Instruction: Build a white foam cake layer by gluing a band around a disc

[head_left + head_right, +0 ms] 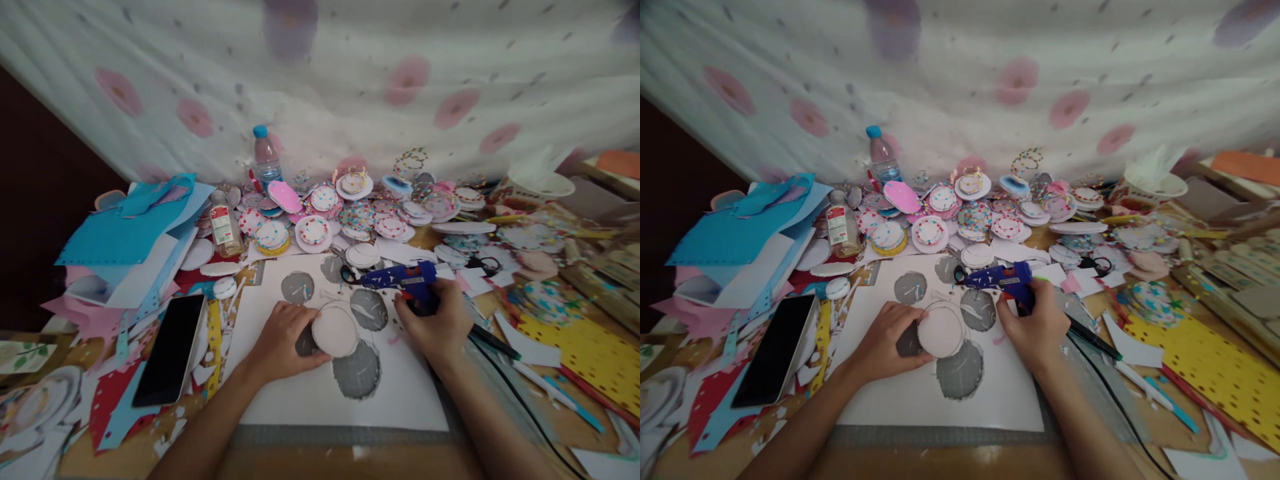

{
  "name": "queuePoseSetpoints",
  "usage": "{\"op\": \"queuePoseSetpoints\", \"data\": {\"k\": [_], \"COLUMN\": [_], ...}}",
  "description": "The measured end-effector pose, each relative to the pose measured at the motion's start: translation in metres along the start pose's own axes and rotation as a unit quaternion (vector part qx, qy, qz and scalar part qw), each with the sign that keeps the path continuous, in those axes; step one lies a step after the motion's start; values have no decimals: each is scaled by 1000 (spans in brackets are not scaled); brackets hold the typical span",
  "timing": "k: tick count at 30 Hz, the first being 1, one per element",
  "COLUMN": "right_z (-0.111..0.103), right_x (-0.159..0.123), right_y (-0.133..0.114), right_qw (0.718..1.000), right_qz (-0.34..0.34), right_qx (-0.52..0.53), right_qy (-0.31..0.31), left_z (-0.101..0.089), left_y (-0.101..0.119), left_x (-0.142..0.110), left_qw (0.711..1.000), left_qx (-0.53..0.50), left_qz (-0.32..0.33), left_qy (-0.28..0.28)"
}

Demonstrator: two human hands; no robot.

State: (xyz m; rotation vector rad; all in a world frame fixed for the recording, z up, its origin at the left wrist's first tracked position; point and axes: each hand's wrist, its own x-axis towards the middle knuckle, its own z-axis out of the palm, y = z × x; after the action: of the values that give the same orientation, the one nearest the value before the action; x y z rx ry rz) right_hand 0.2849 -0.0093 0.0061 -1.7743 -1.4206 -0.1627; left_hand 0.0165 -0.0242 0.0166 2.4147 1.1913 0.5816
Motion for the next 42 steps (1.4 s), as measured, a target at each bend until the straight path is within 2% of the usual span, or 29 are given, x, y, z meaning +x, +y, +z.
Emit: {"op": "queuePoseSetpoints", "data": {"k": [7,17,28,42], "right_z": [1,-1,0,0], "right_x": [1,1,1,2], "right_y": [0,0,1,0], "right_qw": [1000,1000,1000,999], "right_qz": [12,15,9,15], "right_qx": [9,18,23,25], "right_qy": [-7,-5,-1,15], "left_z": [-2,2,3,2], "left_y": [2,2,2,3], "left_x": [1,1,1,1], "left_qw": [999,999,999,998], "left_qx": [-5,46,38,48], "left_qz": [-38,-14,-2,-49], "left_qy": [-11,-25,-10,-14]}}
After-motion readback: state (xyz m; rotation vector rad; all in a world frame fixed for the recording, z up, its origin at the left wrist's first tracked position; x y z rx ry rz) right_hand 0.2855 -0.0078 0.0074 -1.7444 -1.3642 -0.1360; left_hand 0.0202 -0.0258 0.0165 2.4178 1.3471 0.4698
